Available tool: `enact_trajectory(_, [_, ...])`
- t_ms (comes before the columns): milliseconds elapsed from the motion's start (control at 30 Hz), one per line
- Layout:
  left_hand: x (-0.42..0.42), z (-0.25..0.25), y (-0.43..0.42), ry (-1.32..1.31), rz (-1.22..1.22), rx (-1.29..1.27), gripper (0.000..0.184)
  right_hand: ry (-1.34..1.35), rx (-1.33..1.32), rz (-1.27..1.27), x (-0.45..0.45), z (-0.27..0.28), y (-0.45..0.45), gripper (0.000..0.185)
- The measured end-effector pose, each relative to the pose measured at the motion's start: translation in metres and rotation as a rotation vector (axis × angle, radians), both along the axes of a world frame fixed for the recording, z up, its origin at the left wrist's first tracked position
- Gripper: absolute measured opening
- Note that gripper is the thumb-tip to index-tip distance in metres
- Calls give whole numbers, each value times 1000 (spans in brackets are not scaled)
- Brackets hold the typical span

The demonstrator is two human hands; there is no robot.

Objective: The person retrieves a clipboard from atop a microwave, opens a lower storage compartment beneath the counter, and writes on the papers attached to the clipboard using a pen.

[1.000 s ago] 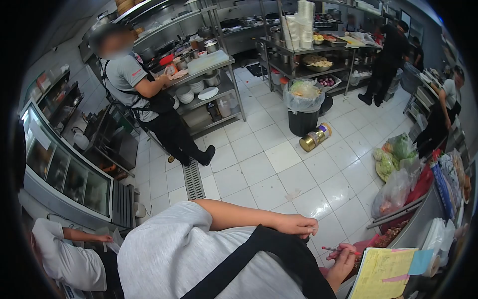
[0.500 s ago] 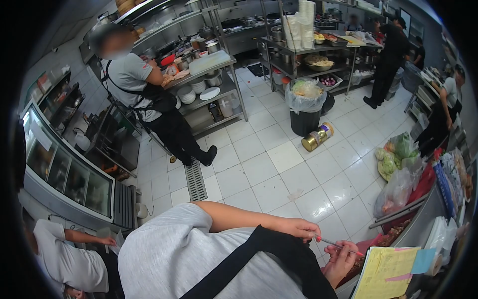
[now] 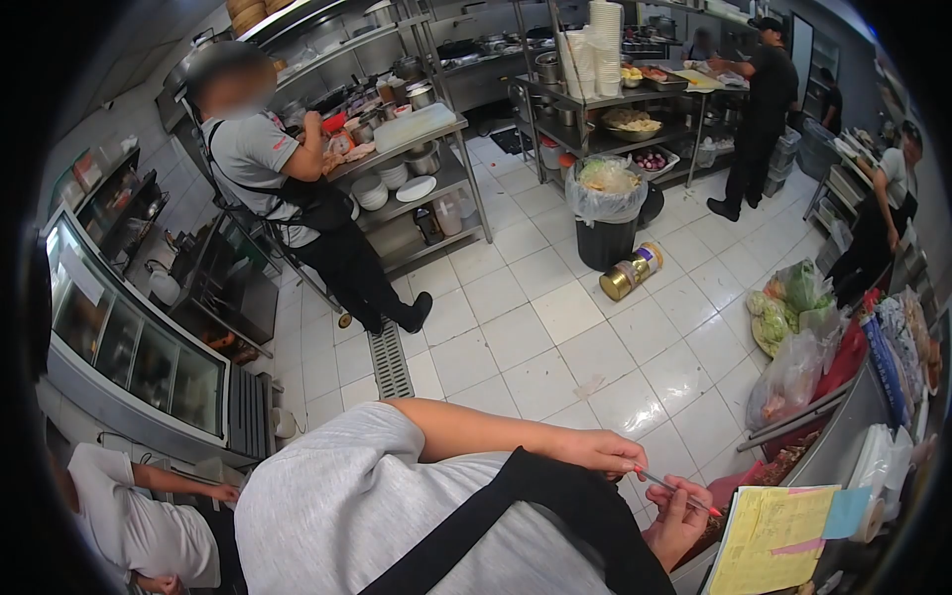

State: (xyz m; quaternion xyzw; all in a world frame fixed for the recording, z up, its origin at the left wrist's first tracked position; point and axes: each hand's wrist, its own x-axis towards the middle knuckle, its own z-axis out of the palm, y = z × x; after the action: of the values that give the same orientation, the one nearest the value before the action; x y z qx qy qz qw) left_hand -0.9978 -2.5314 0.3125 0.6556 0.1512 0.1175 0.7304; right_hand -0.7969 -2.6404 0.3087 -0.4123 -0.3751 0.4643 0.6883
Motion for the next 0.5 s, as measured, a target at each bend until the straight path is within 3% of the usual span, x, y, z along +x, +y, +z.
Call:
enact_trajectory(233, [-2, 24, -1, 32, 178, 338, 18, 134, -120, 9, 5, -5, 0, 13])
enact_trajectory(300, [-6, 28, 1, 39, 130, 292, 19, 189, -154, 122, 11, -4, -4, 12])
enact_trajectory(500, [-3, 29, 2, -68, 56, 205, 21, 161, -180, 114, 2, 10, -10, 21])
